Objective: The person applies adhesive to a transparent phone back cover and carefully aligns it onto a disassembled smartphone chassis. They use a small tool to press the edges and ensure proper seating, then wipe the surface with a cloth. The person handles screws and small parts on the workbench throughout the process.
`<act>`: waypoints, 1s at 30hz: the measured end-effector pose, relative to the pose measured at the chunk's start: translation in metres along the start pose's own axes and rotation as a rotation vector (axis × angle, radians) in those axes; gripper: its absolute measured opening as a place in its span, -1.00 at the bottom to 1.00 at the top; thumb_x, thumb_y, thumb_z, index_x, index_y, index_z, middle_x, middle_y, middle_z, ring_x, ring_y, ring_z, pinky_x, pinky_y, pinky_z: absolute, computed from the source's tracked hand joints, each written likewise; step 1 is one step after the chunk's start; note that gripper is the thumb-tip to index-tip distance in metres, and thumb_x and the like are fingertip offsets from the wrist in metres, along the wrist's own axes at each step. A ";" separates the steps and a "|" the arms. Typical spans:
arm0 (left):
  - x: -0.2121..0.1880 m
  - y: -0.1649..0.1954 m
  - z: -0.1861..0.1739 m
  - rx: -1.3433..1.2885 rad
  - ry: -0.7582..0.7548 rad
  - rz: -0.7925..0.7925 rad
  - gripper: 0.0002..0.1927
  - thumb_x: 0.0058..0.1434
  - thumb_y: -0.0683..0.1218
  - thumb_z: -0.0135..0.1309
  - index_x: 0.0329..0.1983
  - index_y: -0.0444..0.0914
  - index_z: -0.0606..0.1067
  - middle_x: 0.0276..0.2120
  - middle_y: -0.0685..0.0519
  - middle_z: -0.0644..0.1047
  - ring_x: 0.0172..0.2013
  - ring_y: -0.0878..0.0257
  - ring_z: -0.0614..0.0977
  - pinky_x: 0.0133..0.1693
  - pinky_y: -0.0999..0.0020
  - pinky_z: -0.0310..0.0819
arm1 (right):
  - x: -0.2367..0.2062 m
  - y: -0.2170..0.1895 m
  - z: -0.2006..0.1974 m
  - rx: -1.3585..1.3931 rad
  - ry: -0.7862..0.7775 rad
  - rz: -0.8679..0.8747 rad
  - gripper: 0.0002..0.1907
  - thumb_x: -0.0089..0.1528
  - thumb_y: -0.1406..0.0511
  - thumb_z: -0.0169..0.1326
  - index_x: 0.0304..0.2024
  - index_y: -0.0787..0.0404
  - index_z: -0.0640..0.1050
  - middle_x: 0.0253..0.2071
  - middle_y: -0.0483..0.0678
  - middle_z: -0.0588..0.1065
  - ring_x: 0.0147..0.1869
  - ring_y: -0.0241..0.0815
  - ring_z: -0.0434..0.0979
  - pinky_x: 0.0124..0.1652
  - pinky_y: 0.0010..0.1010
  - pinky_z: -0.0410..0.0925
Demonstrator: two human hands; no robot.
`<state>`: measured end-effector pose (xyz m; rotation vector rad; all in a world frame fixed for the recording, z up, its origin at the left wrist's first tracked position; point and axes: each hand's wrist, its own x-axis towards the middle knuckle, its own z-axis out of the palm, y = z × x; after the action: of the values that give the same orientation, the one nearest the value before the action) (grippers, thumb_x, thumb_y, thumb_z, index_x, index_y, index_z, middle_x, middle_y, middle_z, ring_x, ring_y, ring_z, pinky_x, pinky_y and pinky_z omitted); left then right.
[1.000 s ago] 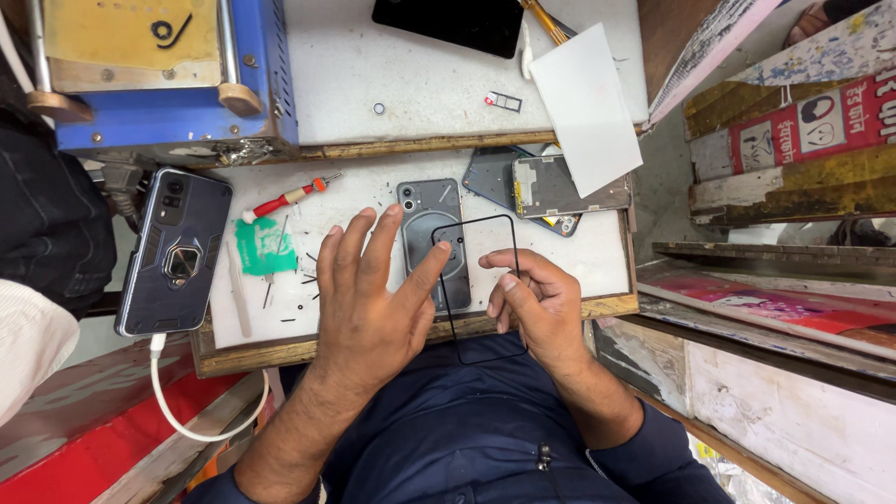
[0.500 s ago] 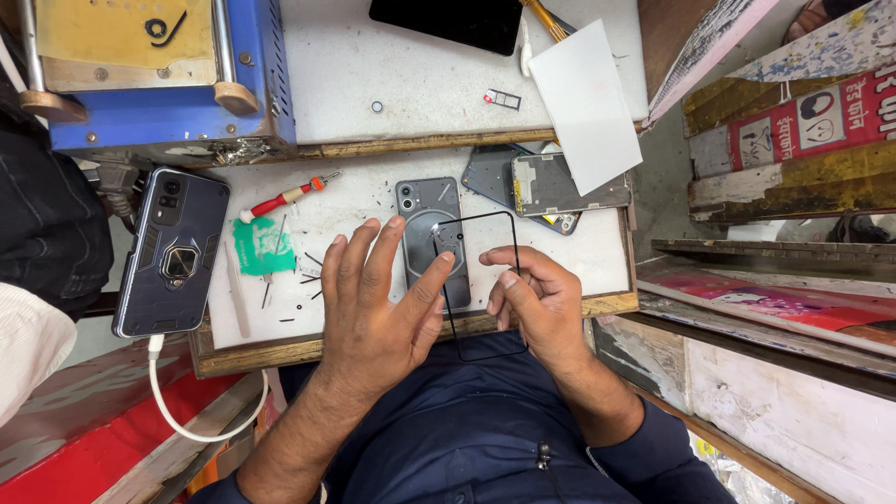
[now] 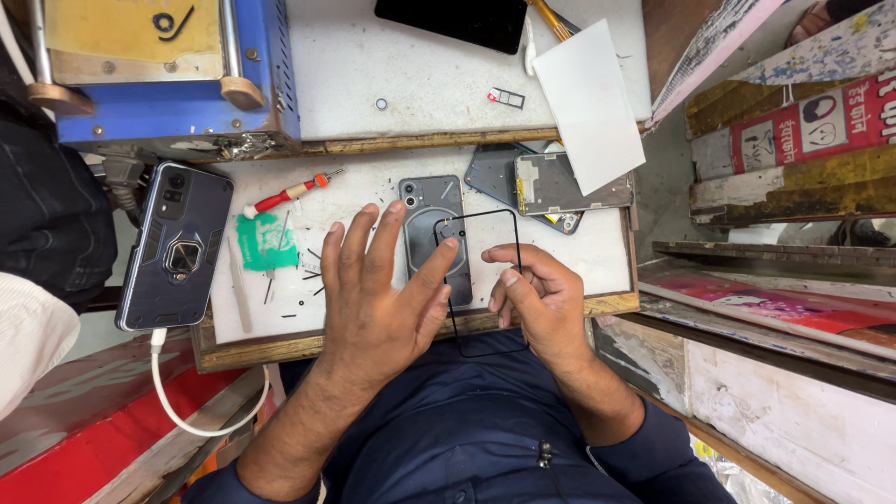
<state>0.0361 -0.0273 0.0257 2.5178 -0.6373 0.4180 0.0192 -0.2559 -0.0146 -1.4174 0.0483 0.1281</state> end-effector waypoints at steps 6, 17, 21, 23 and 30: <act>-0.003 -0.001 0.002 0.018 -0.001 -0.015 -0.46 0.27 0.08 0.24 0.33 0.03 0.48 0.39 -0.23 0.19 0.39 -0.22 0.20 0.36 -0.36 -0.04 | 0.000 -0.002 0.000 -0.013 0.006 -0.002 -0.74 0.39 0.41 -0.01 0.09 0.43 0.51 0.06 0.16 0.56 -0.34 -0.31 0.57 -0.51 -0.60 0.43; -0.012 -0.004 0.007 0.060 0.004 0.003 -0.53 0.29 0.10 0.23 0.28 0.05 0.53 0.41 -0.17 0.17 0.41 -0.19 0.18 0.37 -0.35 -0.06 | -0.001 -0.002 0.000 0.023 -0.005 0.002 -0.74 0.40 0.42 -0.03 0.10 0.44 0.50 0.09 0.17 0.55 -0.31 -0.32 0.57 -0.49 -0.60 0.42; -0.012 -0.004 0.007 0.065 0.013 0.013 -0.54 0.30 0.11 0.24 0.27 0.05 0.54 0.42 -0.16 0.16 0.42 -0.18 0.17 0.38 -0.35 -0.06 | -0.001 -0.001 0.000 0.006 0.012 0.012 -0.73 0.39 0.42 -0.03 0.09 0.44 0.51 0.07 0.17 0.55 -0.33 -0.31 0.57 -0.52 -0.60 0.42; -0.012 -0.003 0.006 0.042 0.012 0.022 -0.53 0.28 0.10 0.25 0.26 0.05 0.54 0.42 -0.16 0.17 0.41 -0.18 0.17 0.37 -0.35 -0.06 | -0.001 -0.001 0.001 0.010 0.010 0.021 -0.74 0.39 0.42 -0.03 0.10 0.44 0.51 0.07 0.16 0.55 -0.32 -0.32 0.57 -0.51 -0.60 0.42; -0.004 -0.004 0.010 0.075 0.023 0.021 -0.51 0.30 0.11 0.25 0.29 0.07 0.53 0.42 -0.17 0.17 0.42 -0.18 0.16 0.38 -0.35 -0.08 | 0.000 -0.001 0.001 -0.012 0.002 0.002 -0.74 0.39 0.42 -0.02 0.09 0.44 0.51 0.06 0.15 0.57 -0.33 -0.32 0.57 -0.52 -0.60 0.43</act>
<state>0.0364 -0.0278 0.0145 2.5751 -0.6508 0.4860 0.0191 -0.2552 -0.0136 -1.4299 0.0506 0.1294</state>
